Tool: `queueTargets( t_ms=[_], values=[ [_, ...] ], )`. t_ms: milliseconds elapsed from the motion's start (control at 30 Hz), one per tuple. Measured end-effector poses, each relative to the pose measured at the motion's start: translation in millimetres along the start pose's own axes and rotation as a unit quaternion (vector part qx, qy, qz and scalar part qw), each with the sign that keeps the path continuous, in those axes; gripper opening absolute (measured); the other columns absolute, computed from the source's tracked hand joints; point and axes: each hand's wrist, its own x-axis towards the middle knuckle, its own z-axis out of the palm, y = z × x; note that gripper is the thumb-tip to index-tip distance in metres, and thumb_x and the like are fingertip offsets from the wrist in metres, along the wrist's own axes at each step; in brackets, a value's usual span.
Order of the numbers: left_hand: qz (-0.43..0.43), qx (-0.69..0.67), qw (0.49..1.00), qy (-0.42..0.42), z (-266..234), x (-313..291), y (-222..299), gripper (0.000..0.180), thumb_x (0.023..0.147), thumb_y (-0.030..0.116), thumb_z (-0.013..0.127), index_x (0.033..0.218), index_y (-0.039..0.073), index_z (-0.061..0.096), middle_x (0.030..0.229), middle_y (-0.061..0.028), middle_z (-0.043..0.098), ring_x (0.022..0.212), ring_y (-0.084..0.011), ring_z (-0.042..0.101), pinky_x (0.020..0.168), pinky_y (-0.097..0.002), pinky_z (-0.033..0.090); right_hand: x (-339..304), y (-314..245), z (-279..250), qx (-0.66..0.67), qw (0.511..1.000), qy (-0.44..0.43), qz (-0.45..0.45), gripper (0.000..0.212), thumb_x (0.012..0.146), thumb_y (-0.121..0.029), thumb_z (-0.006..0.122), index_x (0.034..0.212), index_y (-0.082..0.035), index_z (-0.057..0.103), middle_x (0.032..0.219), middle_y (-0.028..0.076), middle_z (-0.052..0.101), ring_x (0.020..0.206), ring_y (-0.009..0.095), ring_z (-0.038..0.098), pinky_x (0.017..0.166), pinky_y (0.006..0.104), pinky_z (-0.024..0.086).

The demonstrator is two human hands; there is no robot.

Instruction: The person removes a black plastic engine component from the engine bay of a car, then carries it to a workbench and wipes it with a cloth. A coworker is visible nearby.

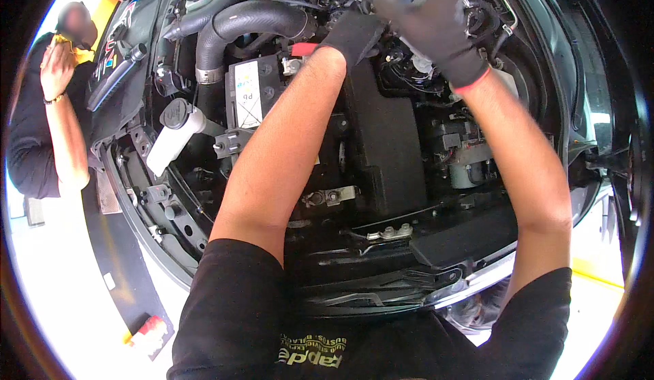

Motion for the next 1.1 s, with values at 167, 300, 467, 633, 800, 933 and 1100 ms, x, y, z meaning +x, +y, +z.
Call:
queueTargets(
  t_ms=[167, 300, 467, 633, 800, 933, 1100],
  values=[
    [0.047, -0.022, 0.995, 0.083, 15, 1, -17, 0.035, 0.092, 0.027, 0.064, 0.118, 0.005, 0.069, 0.102, -0.0251, 0.073, 0.092, -0.0411, 0.073, 0.082, -0.0483, 0.060, 9, -12, 18, 0.118, 0.982, 0.146, -0.013, 0.088, 0.078, -0.008, 0.080, 0.150, 0.005, 0.031, 0.131, 0.014, 0.053, 0.105, 0.018, 0.053, 0.092, 0.0332, 0.048],
    [0.003, 0.129, 0.990, 0.063, 16, -3, 27, 0.030, 0.096, 0.028, 0.058, 0.110, 0.006, 0.073, 0.096, -0.0277, 0.072, 0.094, -0.0453, 0.071, 0.085, -0.0529, 0.057, 42, 104, -44, 0.221, 0.943, -0.017, 0.249, 0.059, 0.088, -0.006, 0.068, 0.141, 0.005, 0.045, 0.112, 0.009, 0.065, 0.100, 0.019, 0.061, 0.099, 0.0374, 0.046],
    [-0.044, 0.059, 0.990, 0.118, 6, 1, -12, 0.043, 0.095, 0.038, 0.055, 0.111, 0.002, 0.072, 0.103, -0.0312, 0.072, 0.099, -0.0484, 0.070, 0.090, -0.0529, 0.055, 9, 67, 8, 0.162, 0.945, 0.048, 0.279, 0.043, 0.091, -0.014, 0.063, 0.129, 0.001, 0.050, 0.104, 0.009, 0.066, 0.098, 0.024, 0.063, 0.096, 0.0424, 0.048],
    [0.046, 0.261, 0.957, 0.115, -4, 10, -11, 0.036, 0.096, 0.033, 0.058, 0.109, 0.003, 0.072, 0.099, -0.0289, 0.073, 0.100, -0.0453, 0.071, 0.086, -0.0508, 0.058, 35, 42, 8, 0.148, 0.918, 0.193, 0.313, 0.030, 0.090, -0.030, 0.063, 0.110, -0.008, 0.058, 0.096, 0.013, 0.061, 0.092, 0.033, 0.061, 0.087, 0.0499, 0.052],
    [0.150, 0.381, 0.912, 0.006, -20, -1, 12, 0.017, 0.095, 0.012, 0.059, 0.107, 0.008, 0.071, 0.095, -0.0212, 0.075, 0.090, -0.0390, 0.075, 0.078, -0.0484, 0.061, 39, 101, -23, 0.326, 0.833, 0.113, 0.433, 0.022, 0.089, -0.035, 0.063, 0.092, -0.013, 0.063, 0.083, 0.010, 0.061, 0.079, 0.027, 0.060, 0.067, 0.0420, 0.052],
    [0.182, 0.325, 0.925, -0.076, -69, -12, -4, 0.024, 0.094, 0.013, 0.060, 0.117, 0.012, 0.069, 0.096, -0.0170, 0.075, 0.089, -0.0339, 0.075, 0.077, -0.0467, 0.061, 63, 86, -7, 0.176, 0.909, 0.054, 0.374, 0.028, 0.093, -0.037, 0.060, 0.085, -0.012, 0.065, 0.070, 0.006, 0.057, 0.063, 0.021, 0.056, 0.056, 0.0374, 0.046],
    [0.143, 0.333, 0.913, -0.188, -152, -30, 52, 0.042, 0.099, 0.019, 0.062, 0.139, 0.008, 0.058, 0.121, -0.0171, 0.071, 0.109, -0.0315, 0.071, 0.092, -0.0405, 0.057, 85, 79, -29, 0.210, 0.944, 0.075, 0.243, 0.030, 0.101, -0.035, 0.061, 0.082, -0.011, 0.064, 0.070, 0.004, 0.056, 0.064, 0.018, 0.056, 0.058, 0.0359, 0.046]
  ],
)
